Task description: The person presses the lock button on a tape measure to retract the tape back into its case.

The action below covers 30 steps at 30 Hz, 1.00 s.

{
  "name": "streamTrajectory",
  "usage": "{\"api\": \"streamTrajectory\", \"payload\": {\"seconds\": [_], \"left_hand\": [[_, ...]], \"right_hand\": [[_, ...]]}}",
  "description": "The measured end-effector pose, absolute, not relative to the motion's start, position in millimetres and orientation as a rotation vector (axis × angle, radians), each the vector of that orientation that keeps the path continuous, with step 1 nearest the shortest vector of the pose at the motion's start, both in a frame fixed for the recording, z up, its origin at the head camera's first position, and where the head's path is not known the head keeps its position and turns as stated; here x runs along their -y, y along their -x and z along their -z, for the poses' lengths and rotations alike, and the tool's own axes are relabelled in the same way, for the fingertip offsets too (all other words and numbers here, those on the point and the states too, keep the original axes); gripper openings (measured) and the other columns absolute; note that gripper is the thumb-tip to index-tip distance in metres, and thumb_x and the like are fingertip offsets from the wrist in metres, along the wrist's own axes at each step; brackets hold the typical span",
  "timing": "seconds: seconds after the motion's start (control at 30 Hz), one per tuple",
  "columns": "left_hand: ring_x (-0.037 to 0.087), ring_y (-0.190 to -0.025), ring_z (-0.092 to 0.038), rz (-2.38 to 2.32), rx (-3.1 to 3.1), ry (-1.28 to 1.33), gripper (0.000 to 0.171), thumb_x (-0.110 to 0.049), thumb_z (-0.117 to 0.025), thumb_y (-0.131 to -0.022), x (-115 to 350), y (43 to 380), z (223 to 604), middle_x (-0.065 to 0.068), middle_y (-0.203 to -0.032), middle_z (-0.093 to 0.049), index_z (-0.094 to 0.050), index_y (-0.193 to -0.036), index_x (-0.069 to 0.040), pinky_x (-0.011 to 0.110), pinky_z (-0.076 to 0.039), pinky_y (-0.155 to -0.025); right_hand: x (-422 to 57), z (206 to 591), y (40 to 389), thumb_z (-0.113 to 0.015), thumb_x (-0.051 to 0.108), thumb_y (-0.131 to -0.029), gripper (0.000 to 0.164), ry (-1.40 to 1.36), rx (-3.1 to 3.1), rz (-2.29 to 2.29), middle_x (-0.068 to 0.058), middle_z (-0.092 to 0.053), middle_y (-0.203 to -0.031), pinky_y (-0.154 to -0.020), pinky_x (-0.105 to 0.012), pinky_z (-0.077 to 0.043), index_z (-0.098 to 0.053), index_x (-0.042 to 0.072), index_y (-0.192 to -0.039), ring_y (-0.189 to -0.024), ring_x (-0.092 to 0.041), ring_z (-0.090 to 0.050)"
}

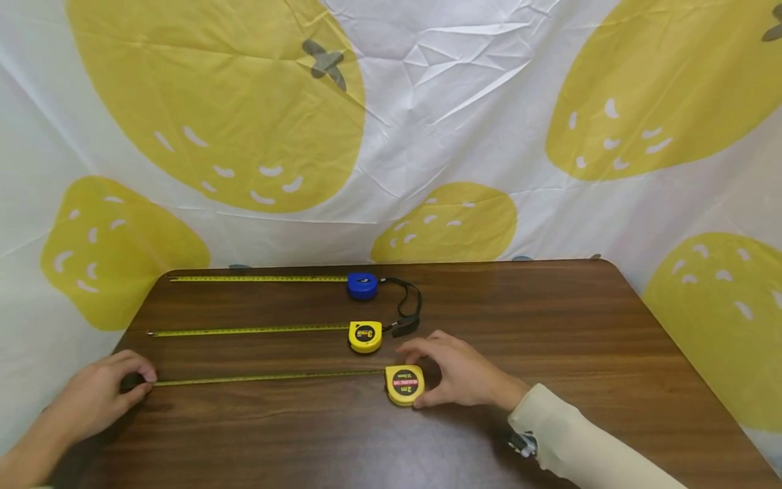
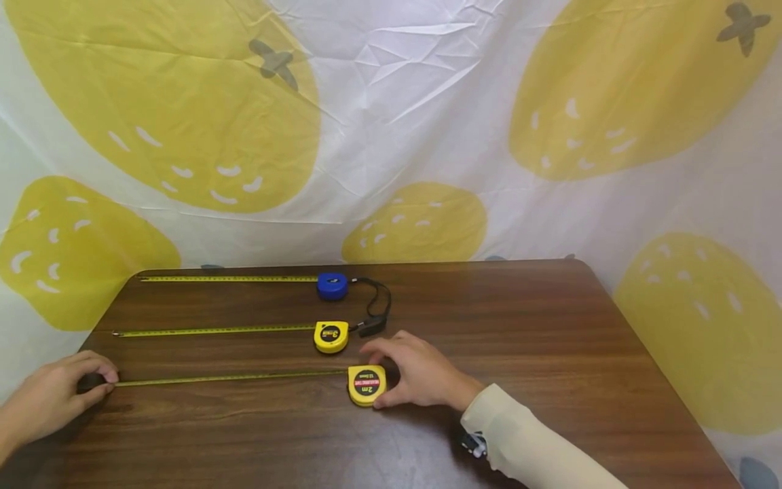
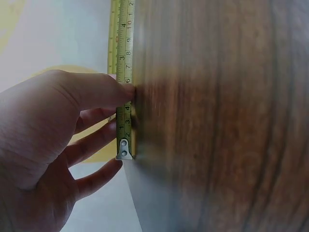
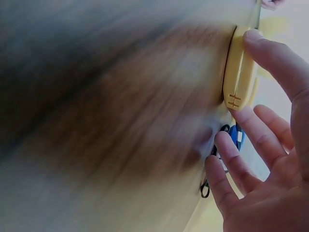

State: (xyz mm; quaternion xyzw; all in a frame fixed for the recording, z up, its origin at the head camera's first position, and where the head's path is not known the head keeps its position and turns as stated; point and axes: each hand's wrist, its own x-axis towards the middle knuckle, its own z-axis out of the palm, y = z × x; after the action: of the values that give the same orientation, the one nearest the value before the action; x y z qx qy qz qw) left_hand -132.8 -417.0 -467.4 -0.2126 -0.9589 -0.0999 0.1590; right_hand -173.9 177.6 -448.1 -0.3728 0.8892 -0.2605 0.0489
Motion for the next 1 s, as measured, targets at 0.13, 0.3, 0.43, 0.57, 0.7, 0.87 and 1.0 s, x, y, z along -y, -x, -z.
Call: {"api": "streamTrajectory", "payload": {"seconds": [0.13, 0.3, 0.43, 0.57, 0.7, 0.87, 1.0], "left_hand": [[0.012, -0.087, -0.068, 0.292, 2.751, 0.632, 0.039, -0.001, -0.095, -0.073, 413.6, 133.6, 466.2, -0.014, -0.094, -0.067, -0.068, -0.084, -0.027, 0.043, -0.057, -0.072], [0.011, -0.089, -0.068, 0.298, 2.747, 0.671, 0.041, -0.002, -0.097, -0.072, 407.4, 135.8, 464.6, -0.015, -0.094, -0.066, -0.068, -0.085, -0.028, 0.041, -0.058, -0.073], [0.012, -0.088, -0.067, 0.292, 2.751, 0.703, 0.041, -0.001, -0.096, -0.072, 400.9, 139.1, 463.4, -0.014, -0.094, -0.065, -0.068, -0.086, -0.027, 0.042, -0.057, -0.073], [0.012, -0.086, -0.066, 0.299, 2.755, 0.716, 0.04, -0.002, -0.097, -0.073, 393.9, 142.7, 462.3, -0.015, -0.093, -0.064, -0.067, -0.085, -0.026, 0.042, -0.057, -0.071], [0.009, -0.082, -0.066, 0.306, 2.745, 0.722, 0.04, -0.002, -0.098, -0.073, 386.7, 144.9, 461.2, -0.014, -0.092, -0.064, -0.068, -0.085, -0.026, 0.04, -0.056, -0.068], [0.001, -0.079, -0.061, 0.358, 2.791, 0.74, 0.038, -0.001, -0.095, -0.076, 376.7, 148.9, 459.3, -0.014, -0.087, -0.063, -0.068, -0.086, -0.026, 0.035, -0.053, -0.063], [0.0, -0.079, -0.059, 0.399, 2.878, 0.727, 0.035, -0.002, -0.093, -0.081, 367.9, 153.0, 455.8, -0.019, -0.087, -0.06, -0.067, -0.086, -0.025, 0.035, -0.053, -0.065]], "right_hand": [[-182.3, 448.6, 173.3, -0.101, 0.041, -0.078, 0.081, 1.11, -2.711, 0.79, 0.011, -0.075, -0.124, -0.105, -0.05, -0.052, -0.066, 0.016, -0.147, -0.116, -0.016, -0.062], [-188.5, 449.1, 173.3, -0.101, 0.038, -0.078, 0.079, 1.109, -2.714, 0.802, 0.012, -0.075, -0.122, -0.104, -0.05, -0.052, -0.067, 0.016, -0.145, -0.116, -0.017, -0.062], [-194.7, 448.3, 174.3, -0.102, 0.036, -0.077, 0.078, 1.113, -2.721, 0.812, 0.013, -0.075, -0.12, -0.102, -0.049, -0.053, -0.068, 0.016, -0.144, -0.115, -0.018, -0.063], [-201.7, 446.9, 176.1, -0.102, 0.036, -0.077, 0.077, 1.104, -2.717, 0.804, 0.013, -0.075, -0.121, -0.102, -0.049, -0.053, -0.068, 0.017, -0.144, -0.114, -0.018, -0.063], [-209.3, 445.3, 179.0, -0.102, 0.033, -0.077, 0.076, 1.118, -2.706, 0.789, 0.01, -0.075, -0.123, -0.101, -0.049, -0.053, -0.069, 0.017, -0.143, -0.115, -0.019, -0.062], [-219.7, 444.6, 181.7, -0.102, 0.031, -0.075, 0.076, 1.197, -2.703, 0.782, 0.007, -0.075, -0.121, -0.099, -0.047, -0.053, -0.07, 0.015, -0.142, -0.112, -0.019, -0.062], [-228.6, 445.3, 183.7, -0.101, 0.03, -0.074, 0.075, 1.252, -2.705, 0.768, 0.009, -0.074, -0.119, -0.097, -0.045, -0.053, -0.071, 0.014, -0.141, -0.109, -0.018, -0.062]]}}
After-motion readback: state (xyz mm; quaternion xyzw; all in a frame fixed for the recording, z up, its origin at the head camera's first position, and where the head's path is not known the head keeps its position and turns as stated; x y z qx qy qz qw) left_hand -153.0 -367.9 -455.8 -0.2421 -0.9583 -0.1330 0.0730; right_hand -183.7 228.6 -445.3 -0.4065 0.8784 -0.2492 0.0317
